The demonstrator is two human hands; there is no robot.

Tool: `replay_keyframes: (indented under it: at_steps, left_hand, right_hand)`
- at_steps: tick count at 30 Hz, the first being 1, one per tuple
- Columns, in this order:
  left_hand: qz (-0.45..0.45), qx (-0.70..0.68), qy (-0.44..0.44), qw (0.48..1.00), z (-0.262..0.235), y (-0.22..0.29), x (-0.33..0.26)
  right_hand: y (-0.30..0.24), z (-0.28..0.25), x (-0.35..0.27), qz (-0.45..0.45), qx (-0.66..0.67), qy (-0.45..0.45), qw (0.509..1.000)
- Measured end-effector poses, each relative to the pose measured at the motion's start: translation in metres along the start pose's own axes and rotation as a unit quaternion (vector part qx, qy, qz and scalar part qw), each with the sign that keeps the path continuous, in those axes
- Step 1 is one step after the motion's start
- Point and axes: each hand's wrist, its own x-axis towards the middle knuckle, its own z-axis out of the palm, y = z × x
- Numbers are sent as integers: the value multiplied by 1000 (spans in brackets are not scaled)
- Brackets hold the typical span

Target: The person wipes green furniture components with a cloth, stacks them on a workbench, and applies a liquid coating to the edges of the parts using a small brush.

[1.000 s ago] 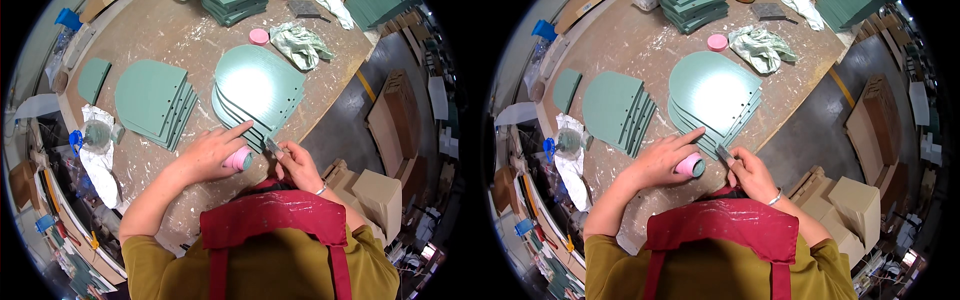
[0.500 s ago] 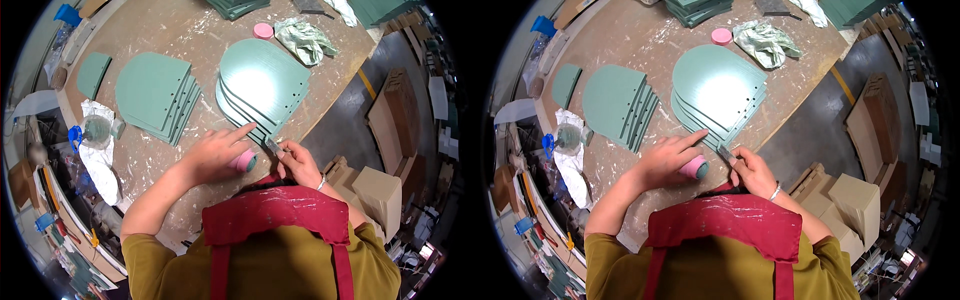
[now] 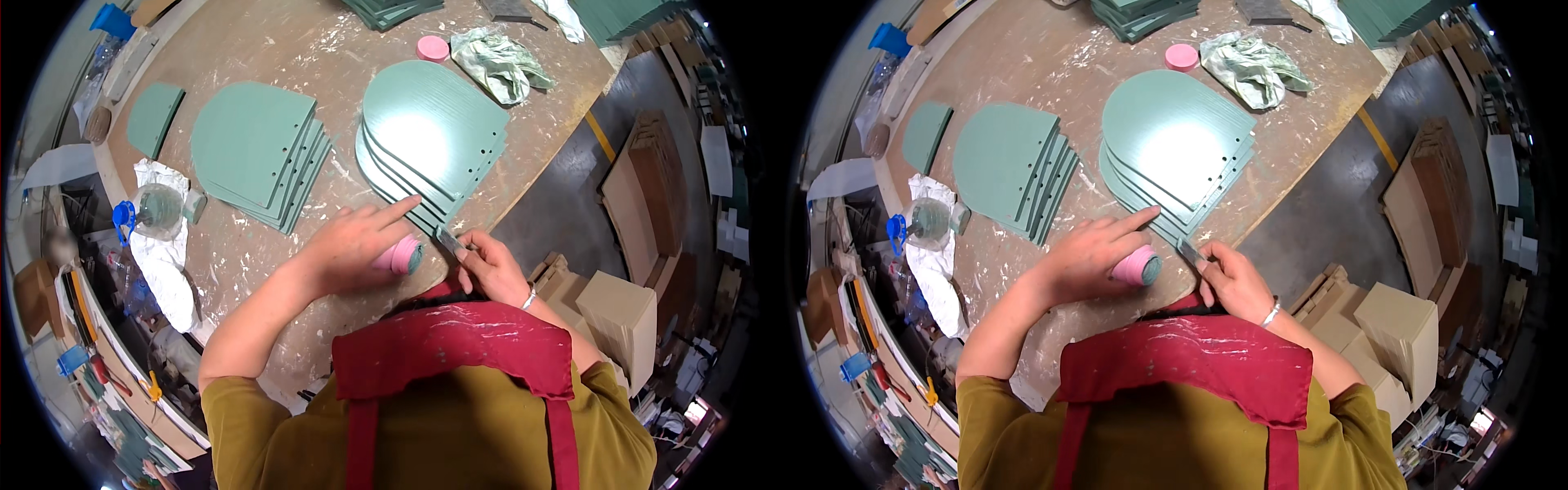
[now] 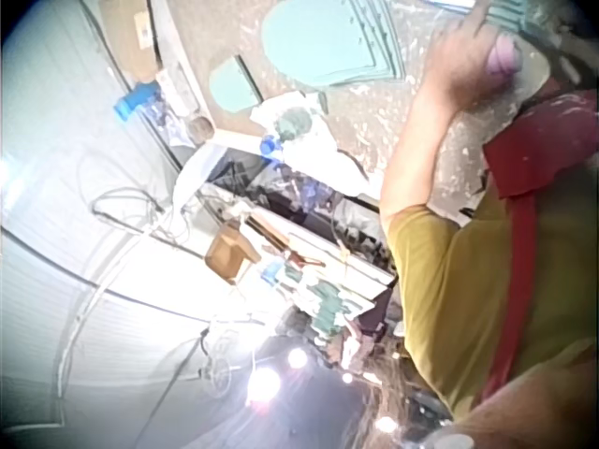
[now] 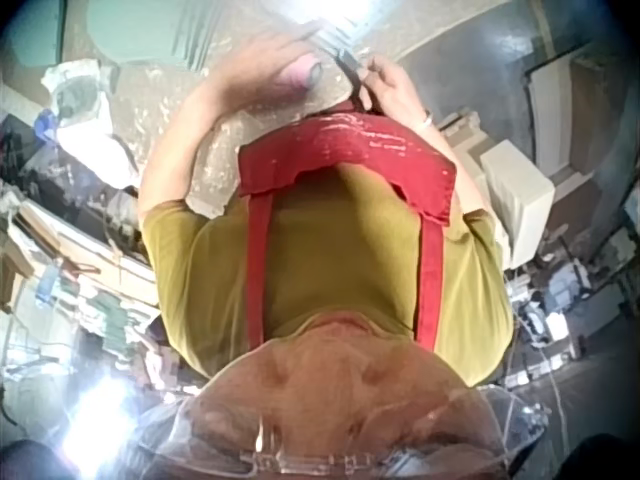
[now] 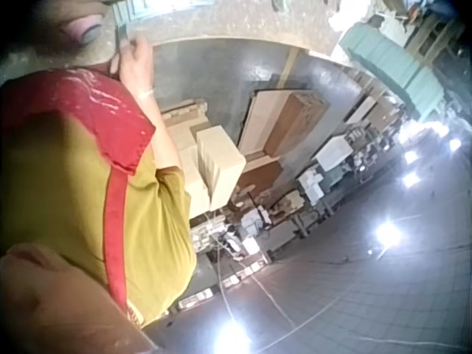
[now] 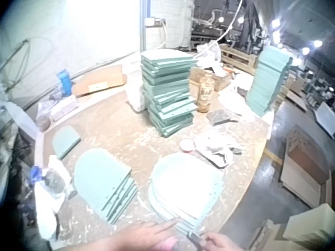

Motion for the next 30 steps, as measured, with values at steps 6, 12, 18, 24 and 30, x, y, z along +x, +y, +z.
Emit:
replay_keyframes:
  at_steps: [6, 12, 18, 24, 30]
  left_hand:
    - [-10, 12, 6, 1000, 6, 5, -5]
    - [-8, -5, 4, 1000, 5, 0, -2]
    - [-18, -4, -7, 1000, 4, 2, -1]
    - [-10, -2, -2, 1000, 5, 0, -5]
    - [2, 21, -14, 1000, 9, 7, -8]
  right_hand:
    - [3, 5, 4, -8, -12, -4, 1000]
    - [22, -1, 9, -9, 44, -15, 999]
    - [18, 5, 15, -42, -11, -15, 999]
    - [32, -7, -5, -44, -3, 28, 999]
    - [34, -4, 5, -35, -46, 3, 998]
